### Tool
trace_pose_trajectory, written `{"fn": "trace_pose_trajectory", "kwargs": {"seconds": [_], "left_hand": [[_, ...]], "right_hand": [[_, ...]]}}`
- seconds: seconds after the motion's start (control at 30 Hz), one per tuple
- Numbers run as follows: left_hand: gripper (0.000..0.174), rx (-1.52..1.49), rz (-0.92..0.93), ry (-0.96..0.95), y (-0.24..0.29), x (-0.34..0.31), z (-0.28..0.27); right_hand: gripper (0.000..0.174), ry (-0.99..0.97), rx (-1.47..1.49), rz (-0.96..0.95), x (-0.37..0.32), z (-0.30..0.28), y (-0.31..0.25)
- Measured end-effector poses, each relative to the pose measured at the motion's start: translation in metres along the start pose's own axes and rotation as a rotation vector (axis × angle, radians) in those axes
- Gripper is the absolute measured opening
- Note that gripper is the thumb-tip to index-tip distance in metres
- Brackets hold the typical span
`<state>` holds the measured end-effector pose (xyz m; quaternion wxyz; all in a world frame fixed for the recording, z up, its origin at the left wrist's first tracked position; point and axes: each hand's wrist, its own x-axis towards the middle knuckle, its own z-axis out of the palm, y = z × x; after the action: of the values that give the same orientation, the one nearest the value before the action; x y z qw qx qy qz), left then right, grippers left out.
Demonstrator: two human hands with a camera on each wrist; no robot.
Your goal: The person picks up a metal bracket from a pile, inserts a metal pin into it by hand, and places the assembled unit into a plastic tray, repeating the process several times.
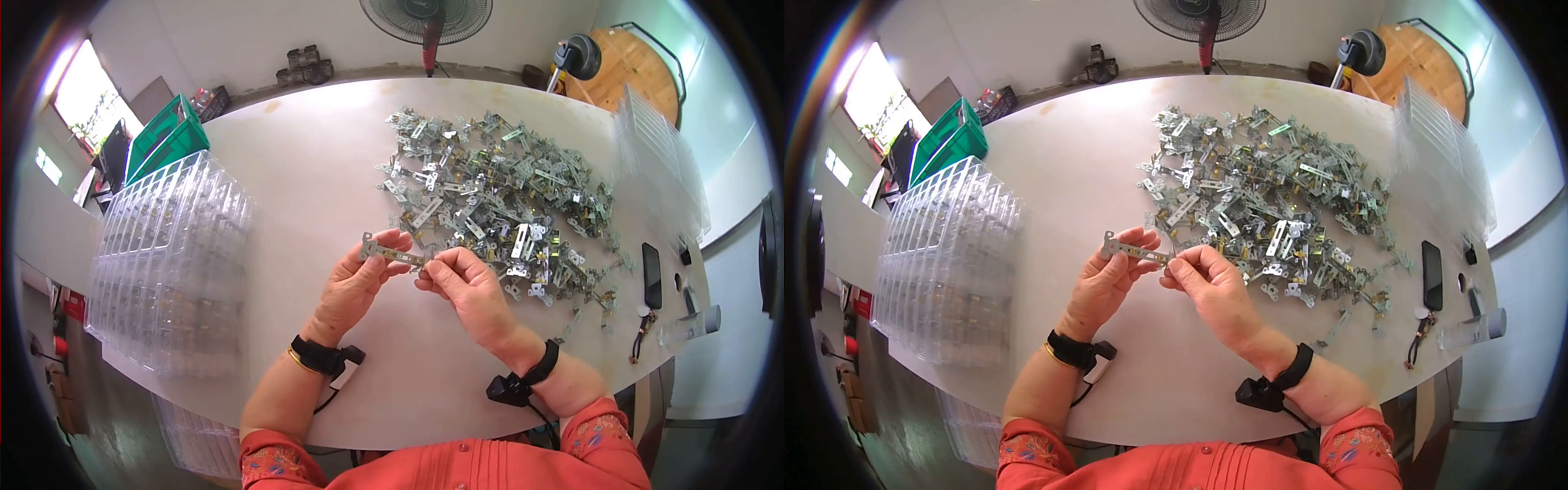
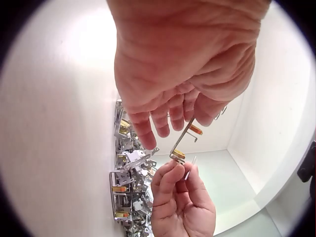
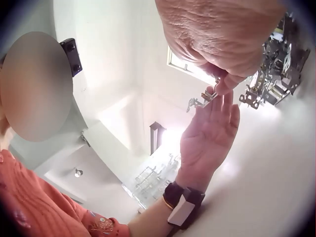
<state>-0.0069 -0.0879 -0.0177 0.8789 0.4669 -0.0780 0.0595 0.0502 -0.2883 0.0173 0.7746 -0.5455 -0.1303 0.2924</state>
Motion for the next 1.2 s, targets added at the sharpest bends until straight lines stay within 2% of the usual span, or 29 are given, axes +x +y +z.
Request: {"fn": "trace_pose_trajectory", "kwargs": {"seconds": [0.07, 0.13, 0.17, 0.23, 0.37, 0.43, 0.47, 0.53, 0.7, 0.87, 0.97, 1.2], "left_hand": [[0.037, 0.027, 0.002, 0.009, 0.0, 0.0, -0.01], [0.035, 0.04, 0.014, 0.033, 0.0, 0.0, -0.015], [0.033, 0.047, 0.016, 0.05, 0.0, 0.0, -0.017], [0.032, 0.043, 0.019, 0.068, 0.003, 0.0, -0.013], [0.029, -0.017, -0.03, 0.061, -0.002, -0.001, -0.018], [0.029, -0.008, -0.067, 0.054, -0.001, -0.003, -0.017], [0.029, 0.001, -0.099, 0.046, 0.0, -0.003, -0.016], [0.03, 0.032, -0.128, 0.022, 0.002, -0.004, -0.013], [0.032, 0.061, -0.186, -0.047, 0.0, -0.003, -0.007], [0.027, 0.084, -0.232, -0.04, 0.001, -0.005, -0.005], [0.031, 0.129, -0.245, 0.001, 0.003, -0.006, -0.002], [0.029, 0.212, -0.236, 0.008, 0.003, -0.007, -0.004]], "right_hand": [[0.014, -0.027, -0.009, 0.024, 0.004, 0.001, 0.0], [0.011, -0.051, -0.391, -0.11, 0.009, 0.0, 0.002], [0.011, -0.058, -0.392, -0.11, 0.011, 0.001, 0.002], [0.007, -0.013, -0.551, -0.397, 0.012, 0.003, -0.004], [0.006, -0.038, -0.601, -0.465, 0.017, 0.007, -0.017], [0.007, -0.029, -0.745, -0.537, 0.017, 0.007, -0.022], [0.007, -0.026, -0.744, -0.535, 0.016, 0.007, -0.025], [0.007, -0.024, -0.673, -0.338, 0.012, 0.009, -0.03], [0.006, -0.031, -0.78, -0.354, 0.006, 0.011, -0.035], [0.006, -0.051, -0.859, -0.357, 0.004, 0.011, -0.033], [0.005, -0.048, -0.866, -0.383, 0.004, 0.011, -0.032], [0.008, -0.067, -0.952, -0.434, 0.002, 0.008, -0.036]]}}
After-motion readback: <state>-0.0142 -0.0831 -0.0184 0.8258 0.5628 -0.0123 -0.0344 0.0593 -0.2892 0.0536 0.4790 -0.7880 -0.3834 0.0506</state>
